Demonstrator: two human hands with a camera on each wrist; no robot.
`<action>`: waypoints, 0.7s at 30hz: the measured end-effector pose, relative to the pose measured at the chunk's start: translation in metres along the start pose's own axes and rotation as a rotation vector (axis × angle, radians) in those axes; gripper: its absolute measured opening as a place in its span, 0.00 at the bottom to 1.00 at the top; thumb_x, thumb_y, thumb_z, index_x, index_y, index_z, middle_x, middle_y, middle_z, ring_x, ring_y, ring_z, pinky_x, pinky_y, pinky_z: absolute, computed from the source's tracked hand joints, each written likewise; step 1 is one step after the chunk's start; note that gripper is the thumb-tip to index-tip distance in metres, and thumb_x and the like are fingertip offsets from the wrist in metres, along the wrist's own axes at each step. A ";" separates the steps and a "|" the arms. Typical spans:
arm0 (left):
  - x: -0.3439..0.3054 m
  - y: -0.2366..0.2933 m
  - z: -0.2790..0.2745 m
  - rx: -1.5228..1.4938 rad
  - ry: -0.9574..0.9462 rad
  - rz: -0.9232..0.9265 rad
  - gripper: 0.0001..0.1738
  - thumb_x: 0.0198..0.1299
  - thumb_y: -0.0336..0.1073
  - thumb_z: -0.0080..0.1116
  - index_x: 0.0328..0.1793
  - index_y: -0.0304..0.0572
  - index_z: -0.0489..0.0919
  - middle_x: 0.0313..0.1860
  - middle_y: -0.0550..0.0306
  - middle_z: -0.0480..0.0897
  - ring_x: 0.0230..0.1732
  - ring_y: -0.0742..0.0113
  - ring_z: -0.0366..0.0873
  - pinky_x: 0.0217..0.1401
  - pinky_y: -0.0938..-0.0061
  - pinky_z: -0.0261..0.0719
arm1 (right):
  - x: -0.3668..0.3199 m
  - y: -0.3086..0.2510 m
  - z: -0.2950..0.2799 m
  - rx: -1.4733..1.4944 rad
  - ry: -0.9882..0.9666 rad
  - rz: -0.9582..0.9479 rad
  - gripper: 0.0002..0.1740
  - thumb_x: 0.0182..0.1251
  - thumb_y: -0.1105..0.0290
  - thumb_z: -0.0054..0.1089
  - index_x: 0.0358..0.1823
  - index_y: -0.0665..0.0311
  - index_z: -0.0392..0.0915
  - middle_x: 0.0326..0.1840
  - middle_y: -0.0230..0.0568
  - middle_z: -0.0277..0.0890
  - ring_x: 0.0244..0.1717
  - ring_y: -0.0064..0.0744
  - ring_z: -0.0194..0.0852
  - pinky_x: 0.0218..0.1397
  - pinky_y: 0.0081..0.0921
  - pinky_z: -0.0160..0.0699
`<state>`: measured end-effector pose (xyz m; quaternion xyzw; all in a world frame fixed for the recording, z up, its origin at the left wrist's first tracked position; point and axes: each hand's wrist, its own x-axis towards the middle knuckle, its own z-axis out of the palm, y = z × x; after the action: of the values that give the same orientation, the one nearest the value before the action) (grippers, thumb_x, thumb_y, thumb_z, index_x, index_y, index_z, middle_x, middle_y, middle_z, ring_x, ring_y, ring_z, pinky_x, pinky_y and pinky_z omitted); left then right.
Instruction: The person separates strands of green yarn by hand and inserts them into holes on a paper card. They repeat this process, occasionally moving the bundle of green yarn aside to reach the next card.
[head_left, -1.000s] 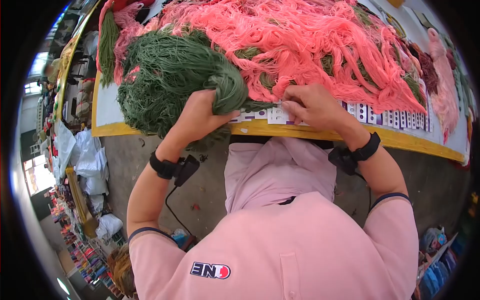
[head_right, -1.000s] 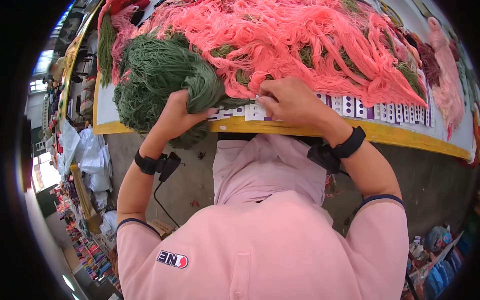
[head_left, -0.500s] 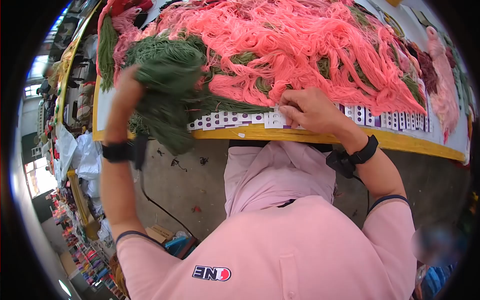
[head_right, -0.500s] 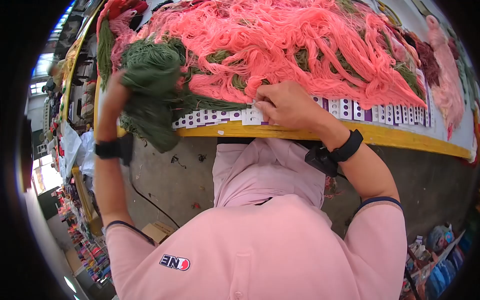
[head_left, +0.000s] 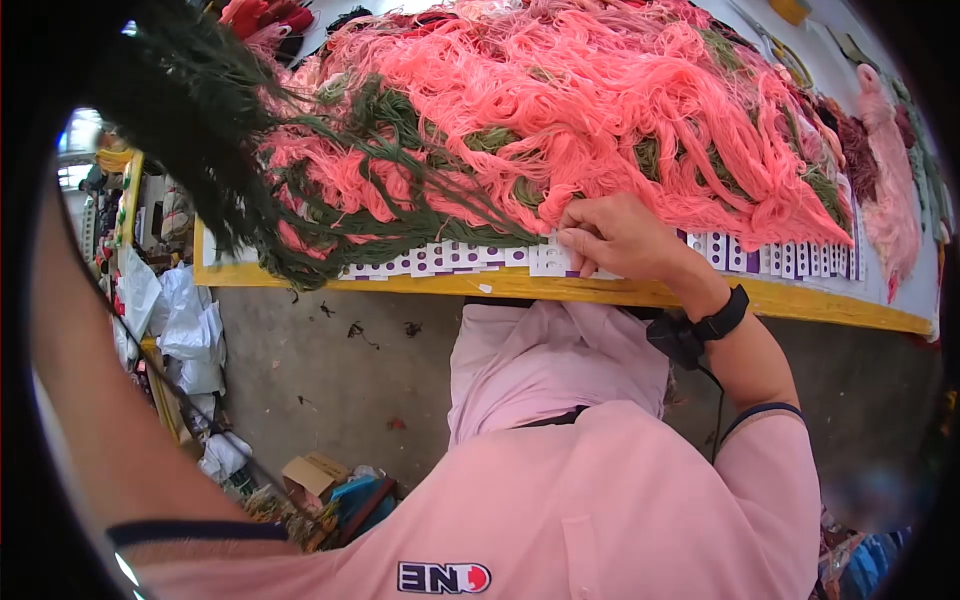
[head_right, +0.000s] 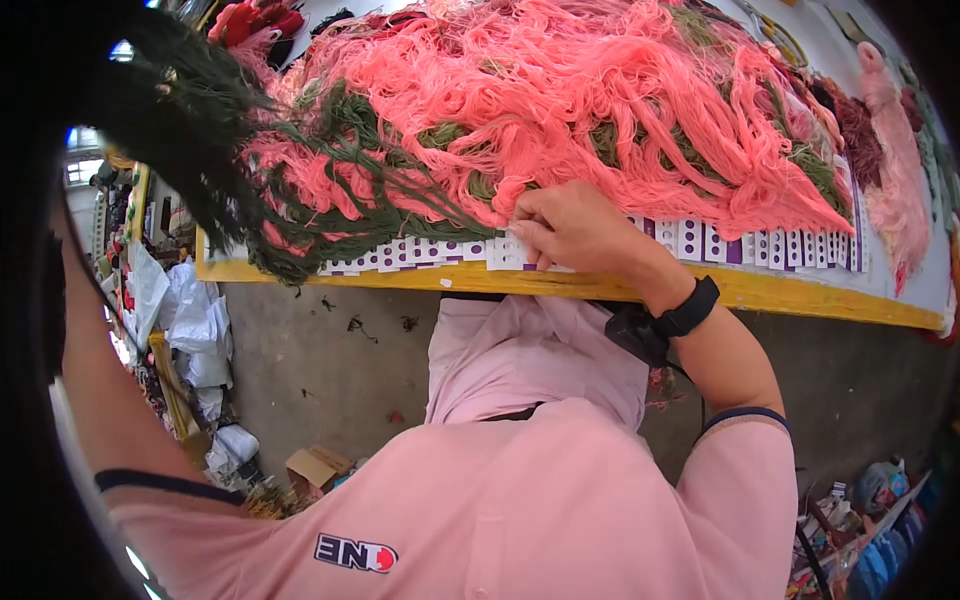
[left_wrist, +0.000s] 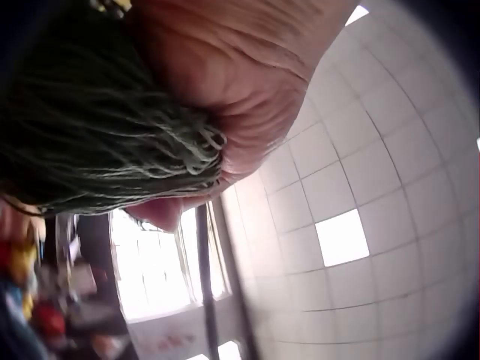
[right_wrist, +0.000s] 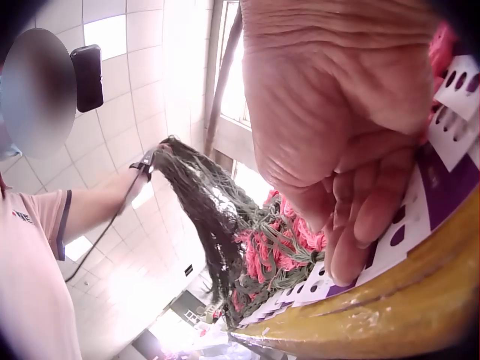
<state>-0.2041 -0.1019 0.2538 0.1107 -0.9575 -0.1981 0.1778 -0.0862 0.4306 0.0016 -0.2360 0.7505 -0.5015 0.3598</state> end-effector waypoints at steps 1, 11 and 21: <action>-0.015 0.018 0.008 -0.121 -0.052 -0.022 0.16 0.66 0.39 0.56 0.51 0.33 0.80 0.34 0.58 0.81 0.27 0.70 0.73 0.31 0.76 0.73 | 0.000 0.001 0.000 0.022 -0.007 0.004 0.09 0.74 0.72 0.52 0.39 0.71 0.76 0.27 0.38 0.81 0.27 0.22 0.83 0.30 0.19 0.80; -0.282 0.175 0.240 -1.777 -0.970 -0.618 0.27 0.74 0.44 0.46 0.68 0.27 0.69 0.62 0.46 0.78 0.53 0.67 0.78 0.55 0.69 0.79 | -0.014 0.010 -0.008 0.344 0.435 -0.085 0.07 0.74 0.69 0.54 0.39 0.65 0.76 0.26 0.31 0.77 0.25 0.16 0.75 0.29 0.18 0.74; -0.312 0.170 0.253 -2.003 -0.889 -0.693 0.26 0.75 0.45 0.43 0.67 0.29 0.70 0.62 0.46 0.77 0.58 0.58 0.79 0.61 0.65 0.79 | 0.003 -0.019 0.042 0.738 0.225 -0.137 0.05 0.72 0.68 0.58 0.41 0.61 0.76 0.31 0.25 0.73 0.25 0.10 0.62 0.25 0.11 0.59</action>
<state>-0.0404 0.2250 0.0158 0.0976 -0.2667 -0.9304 -0.2316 -0.0558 0.3970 0.0081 -0.0842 0.5370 -0.7833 0.3016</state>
